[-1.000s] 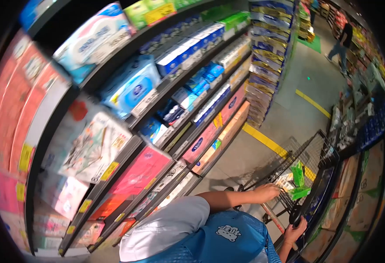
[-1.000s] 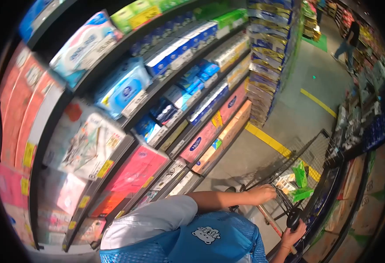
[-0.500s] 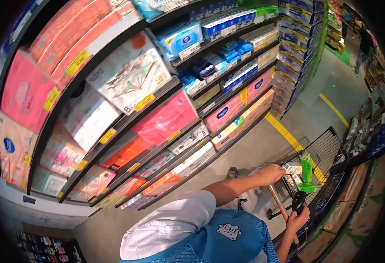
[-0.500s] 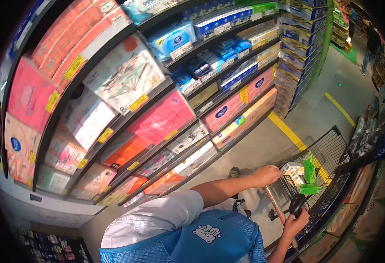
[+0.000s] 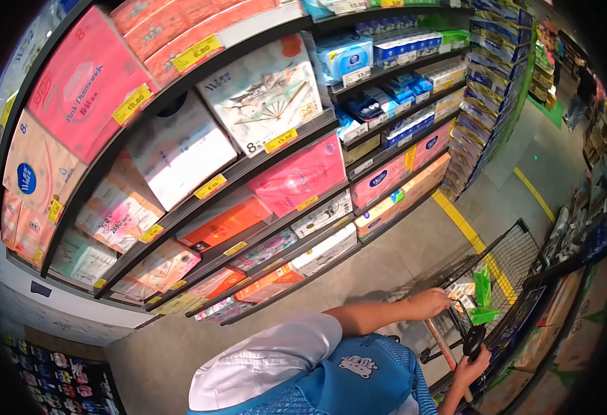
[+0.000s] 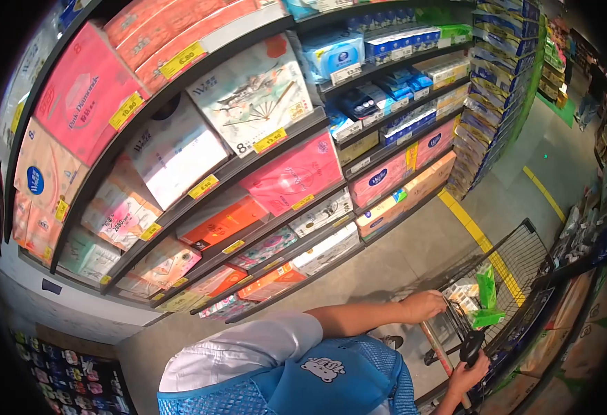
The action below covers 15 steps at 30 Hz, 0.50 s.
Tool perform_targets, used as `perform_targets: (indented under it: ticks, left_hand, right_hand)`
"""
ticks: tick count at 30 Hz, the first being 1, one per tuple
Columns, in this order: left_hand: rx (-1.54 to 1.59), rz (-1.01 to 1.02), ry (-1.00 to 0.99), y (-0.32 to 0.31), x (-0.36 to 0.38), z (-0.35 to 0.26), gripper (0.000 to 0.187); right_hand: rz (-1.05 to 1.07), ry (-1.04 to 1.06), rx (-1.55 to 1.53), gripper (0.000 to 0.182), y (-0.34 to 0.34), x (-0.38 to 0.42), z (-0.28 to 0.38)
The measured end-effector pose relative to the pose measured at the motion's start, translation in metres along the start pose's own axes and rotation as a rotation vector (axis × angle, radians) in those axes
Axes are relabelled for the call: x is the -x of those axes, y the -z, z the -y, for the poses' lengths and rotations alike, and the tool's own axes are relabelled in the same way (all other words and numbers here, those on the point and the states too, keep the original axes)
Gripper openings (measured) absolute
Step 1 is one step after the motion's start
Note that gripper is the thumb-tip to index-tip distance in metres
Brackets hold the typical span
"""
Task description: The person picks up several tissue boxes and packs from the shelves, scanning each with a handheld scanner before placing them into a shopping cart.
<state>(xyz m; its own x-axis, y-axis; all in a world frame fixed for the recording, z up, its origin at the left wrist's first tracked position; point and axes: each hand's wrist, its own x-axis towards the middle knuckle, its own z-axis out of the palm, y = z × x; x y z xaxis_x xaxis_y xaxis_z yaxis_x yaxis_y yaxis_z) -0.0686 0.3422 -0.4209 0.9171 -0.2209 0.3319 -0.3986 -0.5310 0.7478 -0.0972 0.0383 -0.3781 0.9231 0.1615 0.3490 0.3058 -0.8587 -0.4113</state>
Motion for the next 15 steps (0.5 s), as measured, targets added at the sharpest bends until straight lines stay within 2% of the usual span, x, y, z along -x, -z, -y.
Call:
perform_targets:
  ticks: [4, 5, 9, 12, 13, 15]
  left_hand:
    - [-0.011, 0.087, -0.135, 0.027, 0.053, -0.014, 0.013]
    - [0.008, 0.161, -0.133, 0.038, 0.069, -0.018, 0.018]
    - [0.067, 0.082, -0.174, 0.066, 0.134, -0.031, 0.025]
    - [0.08, 0.131, -0.088, 0.091, 0.173, -0.035, 0.026]
    - [0.072, 0.039, -0.123, 0.095, 0.184, -0.032, 0.026]
    - [0.135, -0.007, 0.016, 0.104, 0.208, -0.021, 0.022]
  right_hand:
    - [-0.04, 0.051, -0.022, 0.043, -0.001, 0.024, 0.005]
    - [-0.051, 0.056, -0.018, 0.043, -0.003, 0.03, 0.006]
    - [-0.131, 0.079, -0.004, 0.045, -0.013, 0.054, 0.013]
    - [-0.102, 0.059, -0.002, 0.051, -0.015, 0.068, 0.03]
    - [-0.116, 0.075, 0.005, 0.053, -0.015, 0.072, 0.038]
    - [-0.134, 0.108, 0.049, 0.054, -0.023, 0.082, 0.039]
